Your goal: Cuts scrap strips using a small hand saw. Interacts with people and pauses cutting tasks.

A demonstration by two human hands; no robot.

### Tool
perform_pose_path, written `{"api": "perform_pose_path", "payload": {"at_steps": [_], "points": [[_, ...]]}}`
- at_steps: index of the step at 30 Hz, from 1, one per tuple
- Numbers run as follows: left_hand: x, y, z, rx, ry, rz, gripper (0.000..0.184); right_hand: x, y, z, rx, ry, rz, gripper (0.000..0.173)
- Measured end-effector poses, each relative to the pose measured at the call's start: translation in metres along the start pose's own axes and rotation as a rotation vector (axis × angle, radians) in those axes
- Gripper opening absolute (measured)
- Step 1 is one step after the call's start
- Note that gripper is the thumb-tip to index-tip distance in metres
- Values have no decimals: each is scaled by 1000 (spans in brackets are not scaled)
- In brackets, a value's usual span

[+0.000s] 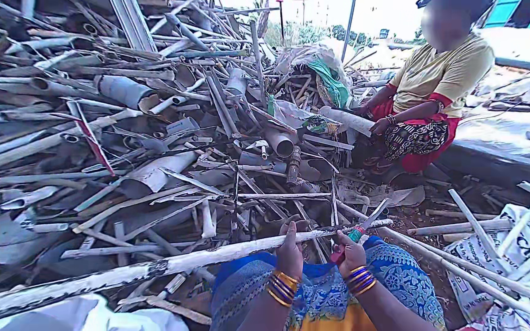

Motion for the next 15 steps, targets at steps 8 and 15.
{"api": "perform_pose_path", "payload": {"at_steps": [8, 15], "points": [[58, -12, -67, 146, -418, -144, 38, 34, 25, -12, -225, -260, 524, 30], [55, 25, -111, 336, -469, -184, 36, 53, 22, -14, -500, -201, 980, 40]]}}
Point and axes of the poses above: each hand's wrist, its own z-axis away from the middle knuckle, its own y-axis out of the back of the hand, x = y × z, the point moved 3 cm from there along -z, towards the middle knuckle, and after that the axes turned 5 degrees about -x, right-handed, at the moved point
